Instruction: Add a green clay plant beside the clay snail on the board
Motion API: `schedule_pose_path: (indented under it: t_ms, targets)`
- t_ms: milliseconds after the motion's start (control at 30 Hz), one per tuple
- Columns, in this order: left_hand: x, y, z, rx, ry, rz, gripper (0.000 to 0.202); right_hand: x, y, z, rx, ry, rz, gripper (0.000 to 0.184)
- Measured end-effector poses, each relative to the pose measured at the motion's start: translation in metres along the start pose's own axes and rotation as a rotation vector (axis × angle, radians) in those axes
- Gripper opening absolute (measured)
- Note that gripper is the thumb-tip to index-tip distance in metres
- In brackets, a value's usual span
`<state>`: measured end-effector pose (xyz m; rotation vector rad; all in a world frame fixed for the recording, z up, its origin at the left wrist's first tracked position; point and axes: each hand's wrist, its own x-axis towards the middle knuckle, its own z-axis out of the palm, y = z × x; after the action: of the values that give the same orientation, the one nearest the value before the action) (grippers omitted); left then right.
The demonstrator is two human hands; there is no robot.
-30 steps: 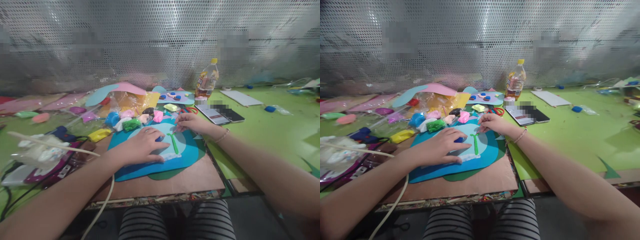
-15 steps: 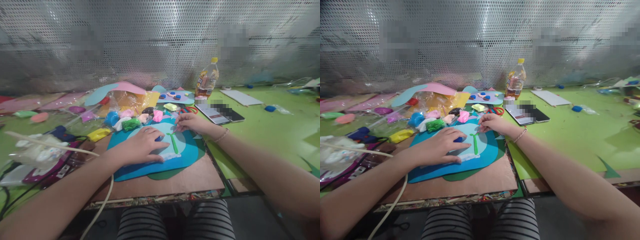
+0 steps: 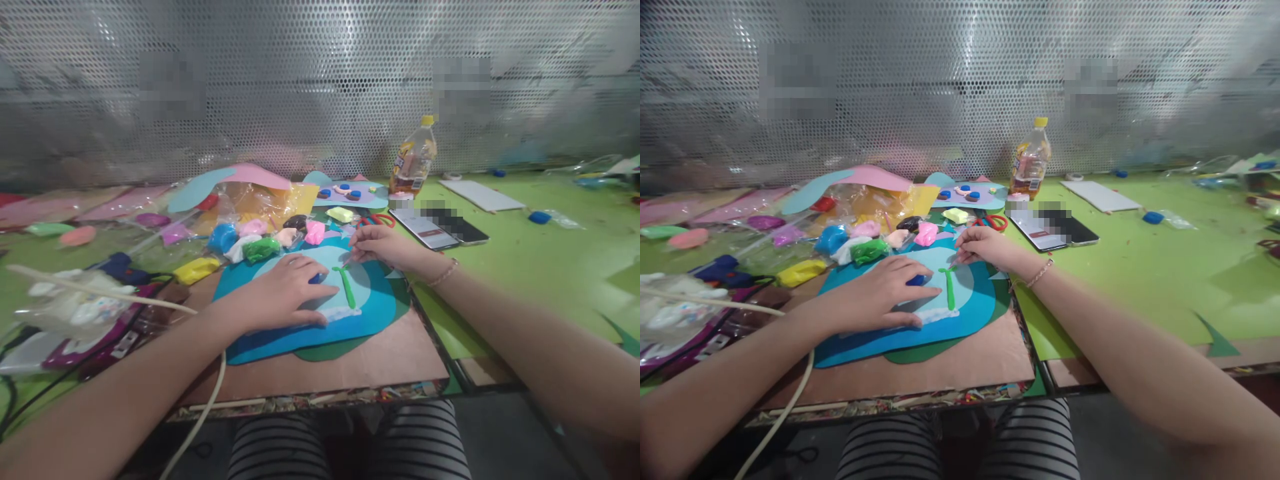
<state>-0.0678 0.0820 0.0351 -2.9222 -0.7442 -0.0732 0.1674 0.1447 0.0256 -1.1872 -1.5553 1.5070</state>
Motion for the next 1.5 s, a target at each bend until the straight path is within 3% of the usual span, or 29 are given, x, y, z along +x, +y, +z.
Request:
schedule_pose_path:
  t_ms: [600, 867, 1133, 1333, 1500]
  targets:
    - [0.0004, 0.0008, -0.0015, -0.002, -0.005, -0.008, 0.045, -0.0019, -0.0004, -0.0045, -0.06, -0.052, -0.051, 0.013]
    - [0.0002, 0.0011, -0.0004, -0.012, 0.008, -0.005, 0.044, -0.0047, -0.0012, -0.0051, 0.139, -0.086, -0.038, 0.015]
    - [0.0008, 0.0001, -0.0003, -0.001, 0.003, -0.002, 0.046, -0.0015, 0.0014, -0.0055, -0.054, 0.025, -0.039, 0.017]
    - [0.0003, 0.0006, -0.0009, 0.009, -0.011, -0.003, 0.046, 0.0013, 0.0038, -0.004, 0.051, 0.05, 0.012, 0.015]
    - [-0.0002, 0.0002, 0.0003, 0.012, -0.004, 0.002, 0.047, 0.0032, 0.0059, -0.0012, -0.018, 0.057, 0.045, 0.014]
